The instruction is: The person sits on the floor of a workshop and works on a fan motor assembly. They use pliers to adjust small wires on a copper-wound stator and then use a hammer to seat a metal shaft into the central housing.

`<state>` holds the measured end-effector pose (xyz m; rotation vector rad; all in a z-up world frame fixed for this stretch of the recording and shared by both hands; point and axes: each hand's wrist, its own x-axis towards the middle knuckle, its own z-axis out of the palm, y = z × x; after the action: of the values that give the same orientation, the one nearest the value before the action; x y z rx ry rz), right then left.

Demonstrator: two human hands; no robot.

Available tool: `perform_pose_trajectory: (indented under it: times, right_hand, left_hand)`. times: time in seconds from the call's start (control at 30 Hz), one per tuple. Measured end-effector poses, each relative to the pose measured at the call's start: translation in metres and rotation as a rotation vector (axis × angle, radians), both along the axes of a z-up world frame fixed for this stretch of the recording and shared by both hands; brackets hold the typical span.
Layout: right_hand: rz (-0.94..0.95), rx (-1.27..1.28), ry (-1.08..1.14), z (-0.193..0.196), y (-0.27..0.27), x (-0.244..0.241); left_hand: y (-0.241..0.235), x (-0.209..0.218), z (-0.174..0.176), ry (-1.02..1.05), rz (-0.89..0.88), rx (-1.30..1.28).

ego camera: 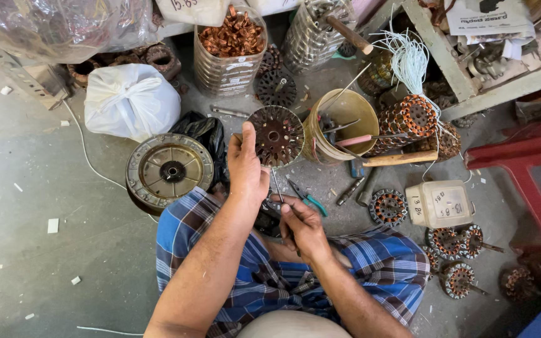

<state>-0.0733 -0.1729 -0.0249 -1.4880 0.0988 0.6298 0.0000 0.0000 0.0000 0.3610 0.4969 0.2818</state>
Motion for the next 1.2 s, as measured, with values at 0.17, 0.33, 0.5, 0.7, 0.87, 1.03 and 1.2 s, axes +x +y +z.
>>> perform_pose_trajectory:
  times: [0.17, 0.33, 0.5, 0.7, 0.87, 1.03, 1.2]
  right_hand:
    - [0.031, -0.080, -0.212, -0.005, -0.006, 0.003]
    - [0.038, -0.140, -0.193, -0.003, -0.002, 0.012]
    - [0.186, -0.474, -0.202, -0.011, -0.033, 0.031]
    - [0.176, -1.200, -0.567, -0.057, -0.114, 0.083]
    - [0.140, -1.285, -0.681, -0.098, -0.145, 0.089]
    - [0.029, -0.937, -0.874, -0.097, -0.123, 0.081]
    - [-0.093, -0.073, -0.372, -0.096, -0.084, 0.082]
  left_hand:
    - [-0.003, 0.000, -0.009, 0.052, -0.003, 0.027]
    - [-0.002, 0.004, -0.008, 0.099, -0.041, 0.021]
    - [0.004, 0.004, -0.010, 0.082, 0.007, 0.062]
    - [0.001, 0.006, -0.007, -0.005, -0.055, 0.136]
    - [-0.006, 0.009, -0.011, 0.055, -0.106, 0.185]
    - [-0.016, 0.014, -0.032, 0.108, -0.124, 0.372]
    - [-0.049, 0.017, -0.067, 0.183, -0.212, 0.903]
